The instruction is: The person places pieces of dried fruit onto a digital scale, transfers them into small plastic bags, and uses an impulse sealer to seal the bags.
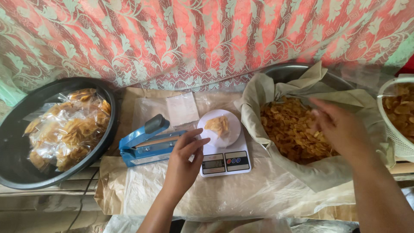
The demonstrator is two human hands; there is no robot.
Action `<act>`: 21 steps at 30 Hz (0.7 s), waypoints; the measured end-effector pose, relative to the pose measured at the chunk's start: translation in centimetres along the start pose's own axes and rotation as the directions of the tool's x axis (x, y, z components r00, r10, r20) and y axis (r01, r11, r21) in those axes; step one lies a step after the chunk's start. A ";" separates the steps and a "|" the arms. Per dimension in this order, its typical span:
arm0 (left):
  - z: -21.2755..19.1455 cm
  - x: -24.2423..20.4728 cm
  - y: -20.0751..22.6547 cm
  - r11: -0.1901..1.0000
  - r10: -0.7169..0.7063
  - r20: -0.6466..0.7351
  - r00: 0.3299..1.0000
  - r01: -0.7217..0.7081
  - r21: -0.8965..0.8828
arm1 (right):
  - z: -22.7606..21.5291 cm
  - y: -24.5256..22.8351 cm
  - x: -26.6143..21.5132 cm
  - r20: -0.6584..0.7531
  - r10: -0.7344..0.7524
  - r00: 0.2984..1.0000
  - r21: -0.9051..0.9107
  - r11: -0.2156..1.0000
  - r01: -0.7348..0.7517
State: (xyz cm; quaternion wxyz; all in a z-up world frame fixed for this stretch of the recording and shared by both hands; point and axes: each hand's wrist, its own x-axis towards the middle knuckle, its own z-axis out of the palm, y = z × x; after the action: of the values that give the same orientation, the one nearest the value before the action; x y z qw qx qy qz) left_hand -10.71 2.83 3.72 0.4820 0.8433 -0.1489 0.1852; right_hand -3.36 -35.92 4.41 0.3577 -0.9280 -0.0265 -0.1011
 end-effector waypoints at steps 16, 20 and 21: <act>4.1 -3.5 -3.5 0.992 -0.129 -0.076 0.989 0.130 0.007 | 5.6 10.3 2.6 0.514 0.001 0.858 -0.430 0.866 0.256; 4.5 -4.5 -4.5 0.987 -0.162 -0.091 0.983 0.161 -0.018 | 7.7 14.1 4.2 0.599 0.026 0.800 -0.395 0.879 0.268; 4.6 -4.8 -4.7 0.987 -0.159 -0.094 0.983 0.159 -0.017 | 7.5 14.9 5.2 0.537 0.088 0.839 -0.437 0.880 0.187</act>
State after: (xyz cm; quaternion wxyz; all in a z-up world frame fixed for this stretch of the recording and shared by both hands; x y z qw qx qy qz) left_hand -12.12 1.46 -4.18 0.5057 0.8405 -0.0588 0.1855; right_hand 4.78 -42.13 -9.74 0.0954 -0.9756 -0.1259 0.1527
